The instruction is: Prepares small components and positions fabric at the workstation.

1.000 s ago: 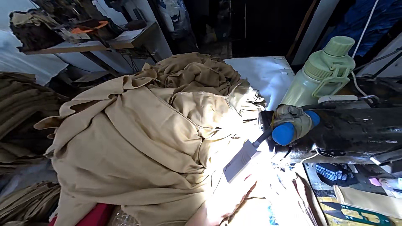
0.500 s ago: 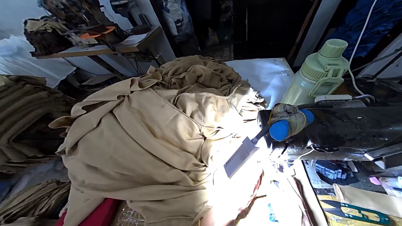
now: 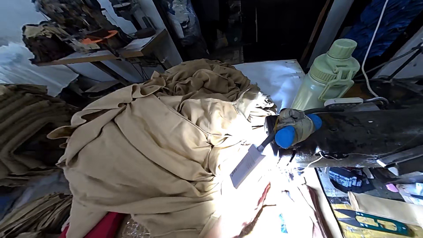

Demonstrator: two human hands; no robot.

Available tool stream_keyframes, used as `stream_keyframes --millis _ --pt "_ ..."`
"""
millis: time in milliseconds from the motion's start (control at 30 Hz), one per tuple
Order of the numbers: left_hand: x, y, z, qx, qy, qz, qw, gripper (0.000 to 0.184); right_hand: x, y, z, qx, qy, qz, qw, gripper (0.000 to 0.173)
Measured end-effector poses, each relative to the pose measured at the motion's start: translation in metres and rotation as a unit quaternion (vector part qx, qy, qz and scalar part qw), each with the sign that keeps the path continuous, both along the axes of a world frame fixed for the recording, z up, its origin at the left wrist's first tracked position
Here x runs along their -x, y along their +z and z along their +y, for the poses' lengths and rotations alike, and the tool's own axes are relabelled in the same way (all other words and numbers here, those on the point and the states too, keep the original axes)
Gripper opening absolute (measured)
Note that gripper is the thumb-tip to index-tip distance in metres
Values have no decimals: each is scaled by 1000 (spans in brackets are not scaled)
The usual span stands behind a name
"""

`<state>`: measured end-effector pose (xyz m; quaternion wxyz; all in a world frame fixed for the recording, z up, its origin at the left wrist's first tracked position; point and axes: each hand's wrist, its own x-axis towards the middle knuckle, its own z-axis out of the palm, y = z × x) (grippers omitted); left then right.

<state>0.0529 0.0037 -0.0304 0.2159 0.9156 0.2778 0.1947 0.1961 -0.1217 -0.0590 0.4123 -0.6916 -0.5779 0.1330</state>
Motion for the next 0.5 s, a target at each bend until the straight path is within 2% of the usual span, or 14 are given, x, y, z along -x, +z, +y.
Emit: stream_keyframes --millis 67,167,267,333,400,467,500 --pt "-2 5 -2 5 16 21 1000 25 0 5 2 37 -3 -49 998 40" --pt "-1 1 -1 -20 20 33 999 25 0 10 7 90 3 -57 994 45" --pt "4 -14 3 -69 13 8 997 24 -9 -13 11 53 53 -117 990 40" --pt "7 -11 3 -50 3 7 999 27 -4 0 13 81 51 -142 985 37" --pt "8 -8 5 -59 -3 -3 998 26 6 30 15 167 32 -148 974 42" --pt "9 -3 7 -4 -29 -17 999 26 12 33 17 183 28 -178 967 38" --pt "10 -5 9 -7 -40 -29 999 27 14 33 18 180 25 -186 966 37"
